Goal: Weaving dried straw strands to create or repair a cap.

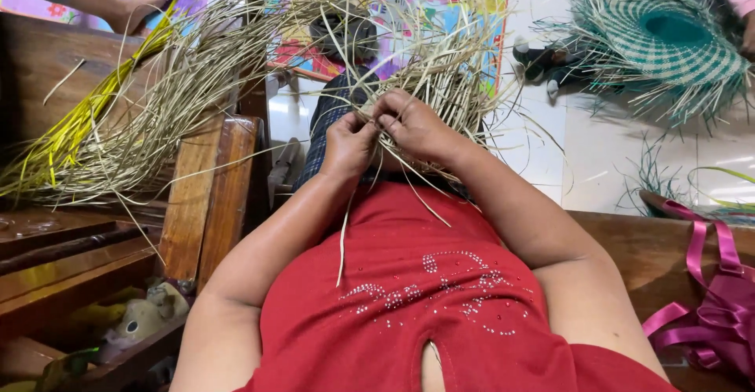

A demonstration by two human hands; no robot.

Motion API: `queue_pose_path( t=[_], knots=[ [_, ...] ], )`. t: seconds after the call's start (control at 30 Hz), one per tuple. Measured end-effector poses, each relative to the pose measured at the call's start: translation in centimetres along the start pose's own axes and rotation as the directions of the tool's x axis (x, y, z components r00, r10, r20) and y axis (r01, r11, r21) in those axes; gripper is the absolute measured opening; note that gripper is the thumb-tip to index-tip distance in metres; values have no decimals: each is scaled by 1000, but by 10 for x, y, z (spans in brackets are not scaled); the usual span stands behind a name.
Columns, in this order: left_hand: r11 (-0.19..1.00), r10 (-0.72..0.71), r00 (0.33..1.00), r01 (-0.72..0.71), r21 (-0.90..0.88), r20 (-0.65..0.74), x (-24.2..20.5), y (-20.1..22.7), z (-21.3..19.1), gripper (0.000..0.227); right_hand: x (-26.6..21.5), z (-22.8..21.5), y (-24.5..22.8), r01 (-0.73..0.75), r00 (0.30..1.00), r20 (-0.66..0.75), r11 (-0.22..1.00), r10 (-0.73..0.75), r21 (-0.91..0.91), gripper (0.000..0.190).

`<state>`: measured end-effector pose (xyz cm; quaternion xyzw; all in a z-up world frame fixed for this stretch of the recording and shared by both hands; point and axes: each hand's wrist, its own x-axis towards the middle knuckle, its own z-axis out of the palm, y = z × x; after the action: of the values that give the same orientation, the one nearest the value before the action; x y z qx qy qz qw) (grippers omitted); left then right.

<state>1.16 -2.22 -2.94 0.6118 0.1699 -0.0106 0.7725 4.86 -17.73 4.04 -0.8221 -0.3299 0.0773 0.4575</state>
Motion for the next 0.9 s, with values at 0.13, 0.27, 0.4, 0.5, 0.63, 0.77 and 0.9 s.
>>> queue_pose_path(
  t=[0.13,0.27,0.4,0.5,0.63,0.77,0.9],
  knots=[
    [1000,-12,1000,12,-12,11,-9,23,1,16,3,-10,-17,-92,993,72,994,96,-53,10],
    [998,-46,999,47,-39,28,-8,14,-5,17,0,-3,-13,-123,989,68,983,133,-136,17],
    [998,-40,998,43,-51,42,1,4,-6,16,-2,-8,-54,-90,981,110,883,158,-460,18],
    [994,-62,998,64,-94,27,1,2,-9,23,-4,3,-61,7,992,112,834,66,-551,20],
    [996,-45,992,53,-74,117,27,-31,-22,29,-2,20,-88,159,963,240,975,-119,-153,16],
    [991,-64,975,37,127,215,39,-33,-35,34,-5,39,-102,334,911,270,942,-312,-40,14],
    [982,-106,966,64,178,236,36,-15,-40,40,-6,60,-108,440,857,283,897,-431,35,14]
  ],
)
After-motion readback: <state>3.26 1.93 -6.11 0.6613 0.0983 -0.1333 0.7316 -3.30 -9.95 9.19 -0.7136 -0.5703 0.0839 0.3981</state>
